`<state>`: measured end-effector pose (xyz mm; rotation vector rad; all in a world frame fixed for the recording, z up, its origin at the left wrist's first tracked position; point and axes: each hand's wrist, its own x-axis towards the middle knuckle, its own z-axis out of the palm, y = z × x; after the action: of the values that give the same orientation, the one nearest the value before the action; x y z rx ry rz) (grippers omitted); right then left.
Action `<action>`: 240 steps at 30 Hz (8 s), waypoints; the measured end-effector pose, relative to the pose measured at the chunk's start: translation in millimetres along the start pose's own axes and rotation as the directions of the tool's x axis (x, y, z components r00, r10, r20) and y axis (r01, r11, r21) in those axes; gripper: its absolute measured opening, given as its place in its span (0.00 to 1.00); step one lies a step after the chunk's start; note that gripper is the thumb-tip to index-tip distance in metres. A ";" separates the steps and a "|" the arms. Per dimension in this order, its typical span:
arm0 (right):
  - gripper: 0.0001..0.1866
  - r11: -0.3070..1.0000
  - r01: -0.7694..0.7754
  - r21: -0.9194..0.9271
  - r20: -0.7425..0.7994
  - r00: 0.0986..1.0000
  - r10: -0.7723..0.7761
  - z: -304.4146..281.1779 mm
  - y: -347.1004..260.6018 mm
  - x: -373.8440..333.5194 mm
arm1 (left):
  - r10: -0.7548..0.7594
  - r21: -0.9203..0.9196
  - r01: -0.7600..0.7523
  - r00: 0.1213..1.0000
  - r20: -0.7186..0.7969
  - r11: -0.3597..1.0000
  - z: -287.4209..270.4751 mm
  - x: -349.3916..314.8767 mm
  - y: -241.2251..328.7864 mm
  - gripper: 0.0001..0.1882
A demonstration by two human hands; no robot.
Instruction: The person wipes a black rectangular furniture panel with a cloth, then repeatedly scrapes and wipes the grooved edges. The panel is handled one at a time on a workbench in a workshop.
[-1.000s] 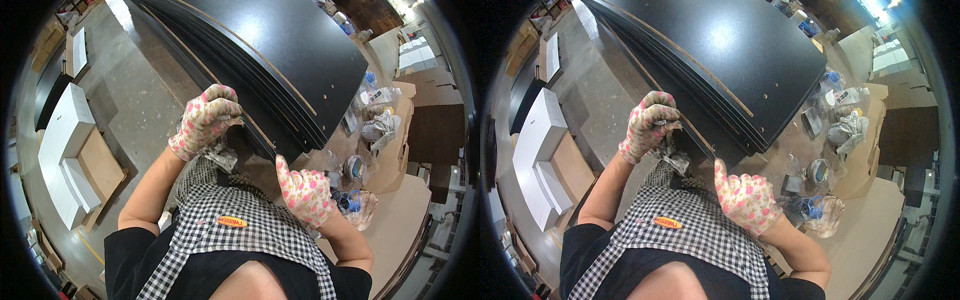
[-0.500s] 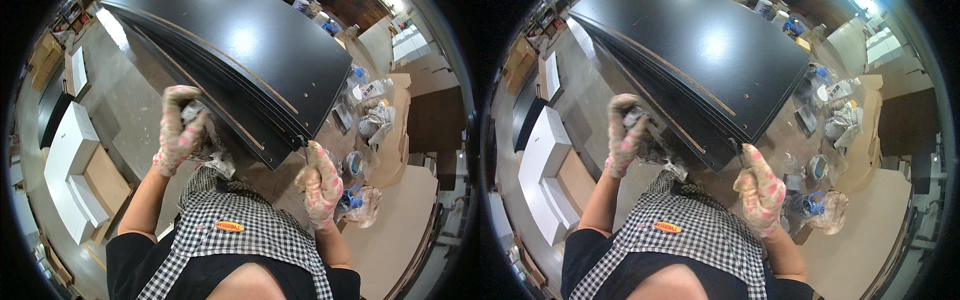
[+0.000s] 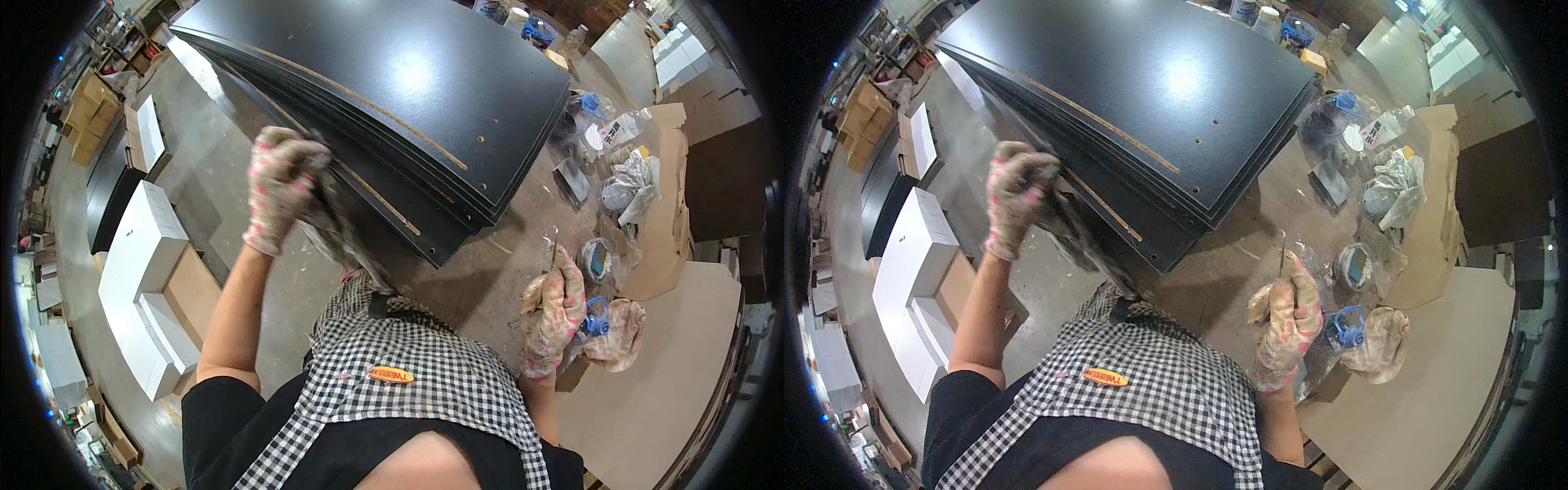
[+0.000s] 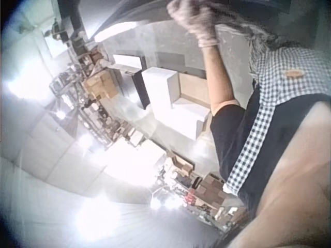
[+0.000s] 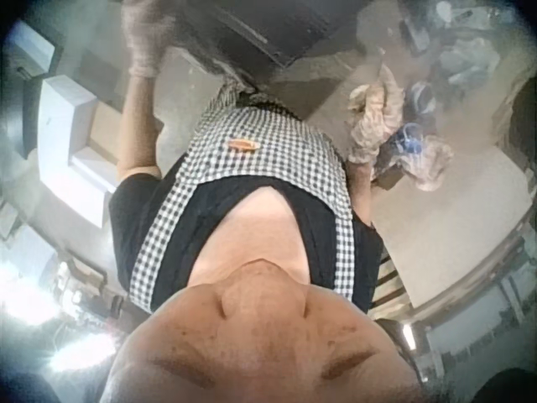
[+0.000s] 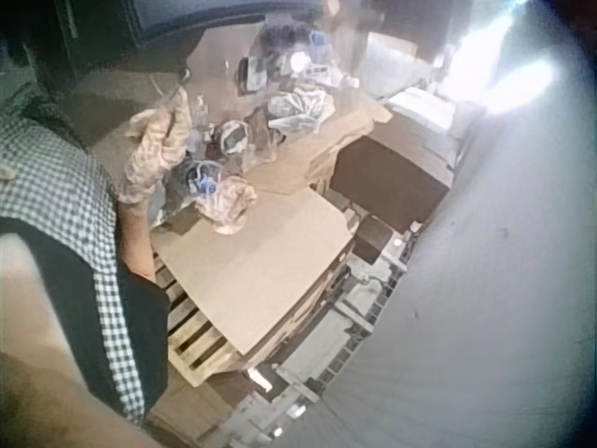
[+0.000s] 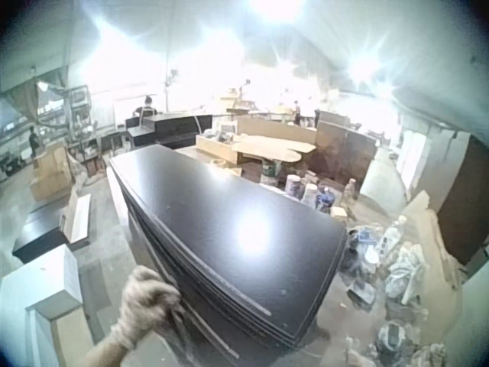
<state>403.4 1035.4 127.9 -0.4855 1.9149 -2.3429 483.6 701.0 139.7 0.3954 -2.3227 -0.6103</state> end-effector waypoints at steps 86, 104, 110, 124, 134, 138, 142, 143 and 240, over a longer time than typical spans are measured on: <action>0.15 0.991 0.117 0.065 0.024 0.993 -0.119 -31.0 146.5 280.1 | -0.278 -0.202 0.532 0.685 0.674 0.822 24.3 -7.9 69.4 0.20; 0.17 0.949 0.309 0.056 0.396 0.866 -0.305 32.0 -11.8 48.9 | -0.001 -0.234 0.091 0.933 0.361 0.968 30.7 -17.4 53.1 0.12; 0.20 0.813 0.455 -0.364 0.754 0.656 -0.030 39.4 -10.3 33.3 | 0.002 -0.135 0.047 0.941 0.337 0.990 36.8 -19.4 62.4 0.13; 0.29 0.703 0.486 -0.519 0.737 0.671 0.080 54.5 3.7 40.6 | -0.553 -0.303 0.898 0.436 0.710 0.320 23.9 -142.4 1.2 0.22; 0.29 0.680 0.611 -0.405 0.795 0.603 -0.068 54.9 6.8 51.8 | -0.269 -0.137 0.830 0.325 0.907 0.540 36.2 -185.0 -17.8 0.24; 0.28 0.682 0.626 -0.378 0.803 0.589 -0.095 56.3 4.6 53.8 | -0.369 -0.106 0.896 0.282 0.886 0.431 31.4 -174.3 -9.1 0.19; 0.23 0.635 0.625 -0.455 0.809 0.588 0.002 56.0 0.8 54.6 | -0.534 -0.246 0.890 0.431 0.727 0.383 23.4 -158.0 -3.2 0.11; 0.24 0.575 0.665 -0.477 0.816 0.578 0.009 54.8 0.6 53.5 | -0.601 -0.186 0.899 0.408 0.687 0.396 21.2 -152.4 -3.1 0.10; 0.09 0.929 0.300 -0.217 -0.148 0.930 -0.335 -5.5 166.5 248.4 | 0.296 -0.121 -0.272 0.916 0.273 0.955 34.4 -49.1 29.2 0.18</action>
<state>143.4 940.7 14.2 -0.6650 2.3183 -2.4816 491.6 757.8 105.8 -0.0790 -2.5565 -0.6476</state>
